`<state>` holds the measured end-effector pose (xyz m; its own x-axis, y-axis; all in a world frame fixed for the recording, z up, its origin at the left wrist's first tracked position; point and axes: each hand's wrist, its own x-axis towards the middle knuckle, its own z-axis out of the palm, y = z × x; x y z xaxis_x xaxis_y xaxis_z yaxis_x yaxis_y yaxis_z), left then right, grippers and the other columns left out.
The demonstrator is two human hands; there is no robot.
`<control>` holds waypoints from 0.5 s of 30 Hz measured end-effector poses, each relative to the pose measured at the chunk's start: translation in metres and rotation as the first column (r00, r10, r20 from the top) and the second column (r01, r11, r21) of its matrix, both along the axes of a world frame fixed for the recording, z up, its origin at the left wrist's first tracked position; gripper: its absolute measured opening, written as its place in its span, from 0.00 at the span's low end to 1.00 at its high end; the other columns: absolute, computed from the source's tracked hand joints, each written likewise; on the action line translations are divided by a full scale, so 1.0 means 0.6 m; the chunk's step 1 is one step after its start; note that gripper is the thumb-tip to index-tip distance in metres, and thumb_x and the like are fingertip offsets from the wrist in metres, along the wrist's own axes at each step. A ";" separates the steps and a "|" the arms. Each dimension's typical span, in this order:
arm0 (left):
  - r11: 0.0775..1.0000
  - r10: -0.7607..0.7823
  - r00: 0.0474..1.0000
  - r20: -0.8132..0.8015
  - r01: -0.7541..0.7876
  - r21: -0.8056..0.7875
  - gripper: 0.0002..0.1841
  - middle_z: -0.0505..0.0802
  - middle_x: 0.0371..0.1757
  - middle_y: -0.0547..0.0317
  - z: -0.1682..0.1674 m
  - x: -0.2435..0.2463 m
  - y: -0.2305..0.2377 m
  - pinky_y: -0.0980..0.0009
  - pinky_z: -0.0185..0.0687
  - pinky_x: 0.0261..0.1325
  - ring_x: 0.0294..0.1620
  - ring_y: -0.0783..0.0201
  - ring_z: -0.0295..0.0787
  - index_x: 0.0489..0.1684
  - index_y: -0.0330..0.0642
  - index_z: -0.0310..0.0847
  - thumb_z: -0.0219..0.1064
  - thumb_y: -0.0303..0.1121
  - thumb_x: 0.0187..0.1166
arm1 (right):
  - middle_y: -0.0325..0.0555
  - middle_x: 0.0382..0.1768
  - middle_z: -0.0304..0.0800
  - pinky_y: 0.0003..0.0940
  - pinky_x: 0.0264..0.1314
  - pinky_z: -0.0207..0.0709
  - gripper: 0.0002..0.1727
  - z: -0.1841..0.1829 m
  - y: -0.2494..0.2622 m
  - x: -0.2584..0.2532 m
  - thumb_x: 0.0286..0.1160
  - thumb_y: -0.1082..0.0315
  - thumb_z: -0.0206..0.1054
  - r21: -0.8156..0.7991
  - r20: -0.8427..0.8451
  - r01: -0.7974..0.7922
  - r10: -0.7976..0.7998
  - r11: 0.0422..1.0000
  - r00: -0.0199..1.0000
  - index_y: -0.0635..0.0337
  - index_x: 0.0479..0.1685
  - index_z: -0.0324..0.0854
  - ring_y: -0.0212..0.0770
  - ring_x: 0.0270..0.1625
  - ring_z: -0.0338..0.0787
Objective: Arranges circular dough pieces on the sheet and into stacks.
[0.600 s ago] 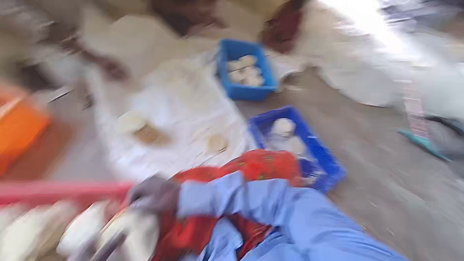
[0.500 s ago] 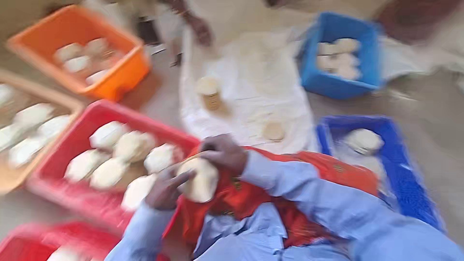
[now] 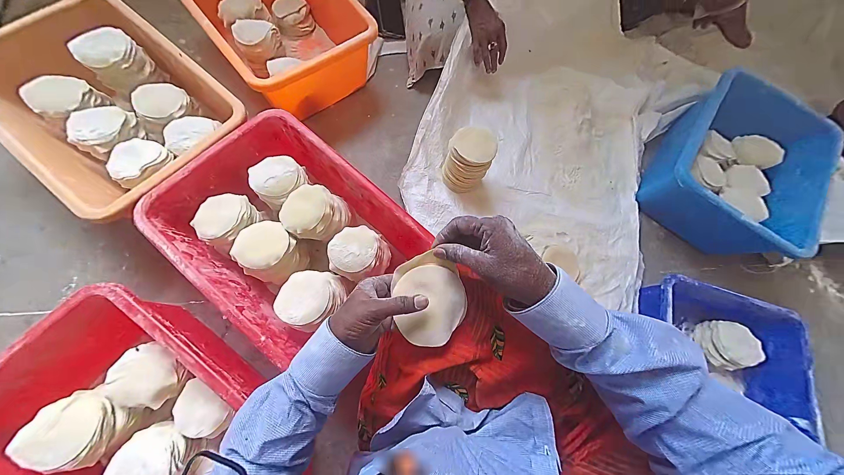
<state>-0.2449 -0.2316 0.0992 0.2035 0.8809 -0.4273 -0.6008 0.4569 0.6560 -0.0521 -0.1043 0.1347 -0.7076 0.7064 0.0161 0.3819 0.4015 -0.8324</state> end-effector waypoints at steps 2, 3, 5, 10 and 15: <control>1.000 0.003 1.000 -0.003 -0.003 -0.009 0.15 0.96 0.42 0.48 0.000 0.000 0.001 0.63 0.95 0.50 0.42 0.60 0.97 0.52 0.29 0.82 0.73 0.18 0.67 | 0.34 0.30 0.92 0.25 0.40 0.79 0.05 -0.001 0.003 -0.001 0.79 0.66 0.70 -0.042 -0.018 0.042 -0.043 0.998 0.999 0.56 0.40 0.90 0.24 0.33 0.87; 1.000 0.003 1.000 -0.010 -0.003 -0.020 0.14 0.96 0.42 0.48 0.001 0.000 0.002 0.63 0.95 0.50 0.42 0.60 0.97 0.52 0.29 0.82 0.72 0.18 0.68 | 0.35 0.30 0.92 0.24 0.40 0.81 0.05 -0.004 0.004 -0.002 0.79 0.67 0.69 -0.087 -0.031 0.072 -0.075 0.994 0.997 0.57 0.40 0.90 0.25 0.33 0.87; 0.999 -0.001 1.000 -0.023 0.000 -0.034 0.13 0.96 0.43 0.48 0.002 0.000 0.002 0.62 0.95 0.49 0.42 0.59 0.97 0.53 0.29 0.81 0.70 0.18 0.72 | 0.38 0.30 0.90 0.25 0.39 0.84 0.06 -0.017 0.006 -0.003 0.81 0.68 0.68 -0.236 -0.055 0.129 -0.146 0.963 0.988 0.60 0.41 0.87 0.28 0.32 0.88; 0.999 0.005 0.999 -0.041 -0.006 -0.036 0.11 0.96 0.42 0.48 0.002 0.001 0.005 0.63 0.95 0.49 0.42 0.59 0.96 0.53 0.29 0.81 0.68 0.17 0.74 | 0.44 0.30 0.94 0.26 0.37 0.88 0.11 -0.016 0.014 -0.005 0.73 0.77 0.72 -0.598 -0.103 0.100 -0.201 0.795 0.974 0.67 0.53 0.85 0.30 0.30 0.92; 1.000 0.002 0.998 -0.057 -0.004 -0.027 0.11 0.96 0.42 0.48 0.001 0.002 0.008 0.64 0.95 0.48 0.41 0.60 0.96 0.53 0.29 0.81 0.67 0.17 0.74 | 0.41 0.32 0.95 0.23 0.34 0.88 0.07 -0.004 0.010 -0.013 0.70 0.81 0.73 -0.586 -0.184 0.178 -0.344 0.791 0.921 0.65 0.44 0.87 0.28 0.31 0.92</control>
<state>-0.2439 -0.2270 0.1001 0.1756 0.8693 -0.4621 -0.5643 0.4735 0.6763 -0.0599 -0.0981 0.1325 -0.5200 0.8101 -0.2707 0.1344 -0.2354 -0.9626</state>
